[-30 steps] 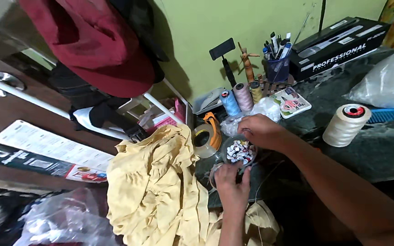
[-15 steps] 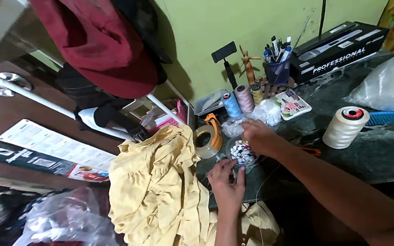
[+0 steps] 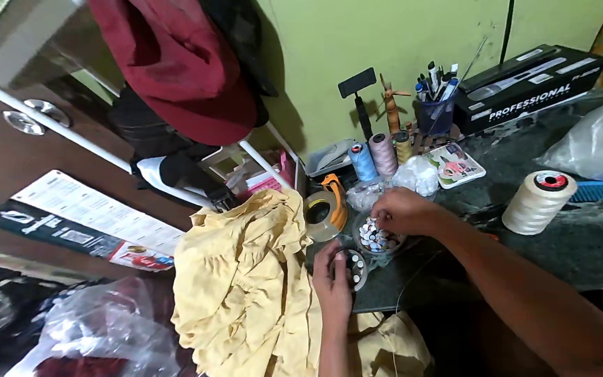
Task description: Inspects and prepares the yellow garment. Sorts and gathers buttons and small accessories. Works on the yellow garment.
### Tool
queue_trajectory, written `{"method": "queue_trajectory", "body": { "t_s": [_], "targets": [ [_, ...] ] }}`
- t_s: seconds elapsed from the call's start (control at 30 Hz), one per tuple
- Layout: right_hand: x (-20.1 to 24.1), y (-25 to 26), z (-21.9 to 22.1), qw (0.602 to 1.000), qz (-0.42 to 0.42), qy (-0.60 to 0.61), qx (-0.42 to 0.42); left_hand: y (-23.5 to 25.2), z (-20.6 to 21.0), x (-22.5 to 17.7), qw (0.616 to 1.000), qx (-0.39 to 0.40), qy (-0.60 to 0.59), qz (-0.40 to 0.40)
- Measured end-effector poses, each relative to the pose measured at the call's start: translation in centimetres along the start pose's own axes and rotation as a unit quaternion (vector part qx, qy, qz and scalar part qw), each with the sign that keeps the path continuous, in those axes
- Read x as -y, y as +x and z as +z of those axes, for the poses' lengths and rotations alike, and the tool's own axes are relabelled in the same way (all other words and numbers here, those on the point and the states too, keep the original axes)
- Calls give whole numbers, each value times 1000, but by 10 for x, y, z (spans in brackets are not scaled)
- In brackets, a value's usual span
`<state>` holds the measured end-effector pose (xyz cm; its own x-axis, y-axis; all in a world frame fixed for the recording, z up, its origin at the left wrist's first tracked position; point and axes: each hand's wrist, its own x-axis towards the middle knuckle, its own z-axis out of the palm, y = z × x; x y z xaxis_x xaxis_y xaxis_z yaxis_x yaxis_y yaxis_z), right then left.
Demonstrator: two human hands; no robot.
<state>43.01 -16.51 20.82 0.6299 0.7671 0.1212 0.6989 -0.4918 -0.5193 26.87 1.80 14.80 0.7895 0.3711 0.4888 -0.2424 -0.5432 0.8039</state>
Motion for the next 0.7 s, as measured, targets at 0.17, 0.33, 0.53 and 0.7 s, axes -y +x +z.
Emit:
{"method": "queue_trajectory", "body": {
  "t_s": [0.17, 0.33, 0.53, 0.7],
  "targets": [
    [16, 0, 12, 991, 26, -99, 92, -4, 10, -9, 990, 67, 115, 39],
    [11, 1, 13, 998, -6, -29, 56, -5, 17, -8, 984, 66, 156, 55],
    [-3, 1, 5, 993, -49, 82, -64, -6, 15, -6, 987, 62, 141, 40],
    [-1, -1, -1, 995, -18, 84, -50, -5, 15, -8, 986, 67, 144, 58]
  ]
}}
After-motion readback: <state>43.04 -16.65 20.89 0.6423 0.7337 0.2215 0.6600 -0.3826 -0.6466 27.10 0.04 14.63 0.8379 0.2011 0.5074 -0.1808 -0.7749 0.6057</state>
